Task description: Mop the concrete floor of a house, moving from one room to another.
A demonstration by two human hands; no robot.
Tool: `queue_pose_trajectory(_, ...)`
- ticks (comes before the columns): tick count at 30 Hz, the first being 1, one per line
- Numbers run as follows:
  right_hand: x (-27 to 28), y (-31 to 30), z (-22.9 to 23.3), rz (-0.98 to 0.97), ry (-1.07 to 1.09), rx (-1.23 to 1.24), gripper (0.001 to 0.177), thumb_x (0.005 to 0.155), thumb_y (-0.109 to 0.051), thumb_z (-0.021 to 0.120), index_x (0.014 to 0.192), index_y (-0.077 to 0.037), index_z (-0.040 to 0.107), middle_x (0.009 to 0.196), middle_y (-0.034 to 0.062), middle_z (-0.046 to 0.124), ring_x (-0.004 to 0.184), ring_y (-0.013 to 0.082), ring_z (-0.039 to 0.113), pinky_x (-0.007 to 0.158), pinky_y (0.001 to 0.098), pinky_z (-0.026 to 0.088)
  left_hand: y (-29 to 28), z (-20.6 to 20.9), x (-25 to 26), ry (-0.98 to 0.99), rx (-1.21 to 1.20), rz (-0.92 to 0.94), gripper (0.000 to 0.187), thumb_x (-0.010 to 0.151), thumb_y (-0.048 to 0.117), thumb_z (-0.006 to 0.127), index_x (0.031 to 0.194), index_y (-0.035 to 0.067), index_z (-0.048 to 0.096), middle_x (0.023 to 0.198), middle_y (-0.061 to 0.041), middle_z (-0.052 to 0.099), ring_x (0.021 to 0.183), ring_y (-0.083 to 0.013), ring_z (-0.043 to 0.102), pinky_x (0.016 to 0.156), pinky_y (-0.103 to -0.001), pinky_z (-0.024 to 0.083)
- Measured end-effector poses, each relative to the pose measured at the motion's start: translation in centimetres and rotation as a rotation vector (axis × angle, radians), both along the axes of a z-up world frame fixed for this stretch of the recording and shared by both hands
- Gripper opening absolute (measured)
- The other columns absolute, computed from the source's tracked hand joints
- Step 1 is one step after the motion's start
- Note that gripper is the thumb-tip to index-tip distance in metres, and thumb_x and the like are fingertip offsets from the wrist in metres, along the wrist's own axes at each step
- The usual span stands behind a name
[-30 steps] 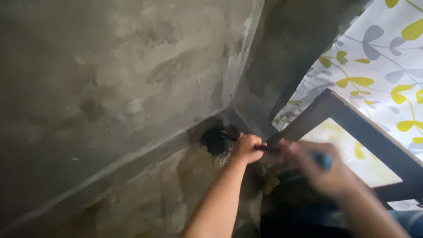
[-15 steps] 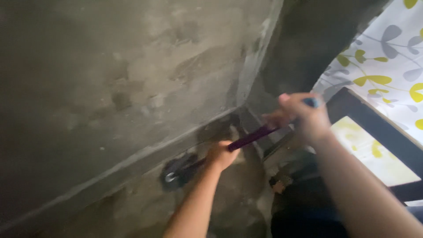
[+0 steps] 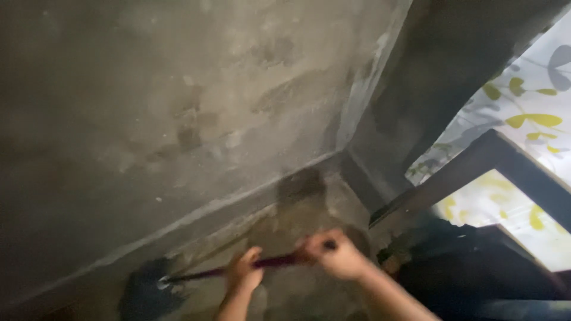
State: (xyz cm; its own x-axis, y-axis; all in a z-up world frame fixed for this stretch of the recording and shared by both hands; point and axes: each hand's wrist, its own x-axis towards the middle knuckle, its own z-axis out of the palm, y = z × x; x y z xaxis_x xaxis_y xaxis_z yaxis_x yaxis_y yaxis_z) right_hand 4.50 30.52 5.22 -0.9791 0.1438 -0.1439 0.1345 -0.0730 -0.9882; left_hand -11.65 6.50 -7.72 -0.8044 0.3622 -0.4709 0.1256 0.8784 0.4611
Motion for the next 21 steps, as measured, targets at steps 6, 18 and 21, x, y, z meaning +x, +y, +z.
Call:
queue_pose_trajectory(6,6.7,14.3,14.3,-0.293,0.115,0.087,0.013,0.094,-0.009,0.065,0.086,0.0,0.071,0.108,0.0167,0.08,0.107,0.0252,0.076,0.092,0.0419,0.063,20.4,9.6,5.1,0.06,0.568,-0.092,0.018,0.089,0.024,0.068,0.105,0.021,0.077,0.101,-0.005,0.077,0.098,-0.0236,0.074,0.088,-0.038,0.057)
queue_pose_trajectory(18,6.5,11.9,20.8,-0.206,-0.089,0.882,0.017,0.087,-0.023,0.072,0.087,-0.008,0.08,0.071,0.012,0.075,0.063,0.02,0.072,0.062,0.0323,0.056,37.8,3.3,7.9,-0.13,0.877,-0.62,0.033,0.083,0.025,0.077,0.112,0.011,0.07,0.109,-0.01,0.074,0.106,-0.0275,0.07,0.087,-0.039,0.053)
queue_pose_trajectory(21,7.3,13.4,22.5,-0.432,-0.067,0.603,0.018,0.092,-0.019,0.067,0.085,-0.004,0.075,0.068,0.0135,0.074,0.06,0.0237,0.07,0.056,0.0374,0.057,37.0,7.5,8.7,-0.105,0.874,-0.595,0.037,0.084,0.038,0.075,0.107,0.009,0.071,0.102,-0.01,0.075,0.098,-0.0285,0.072,0.083,-0.039,0.055)
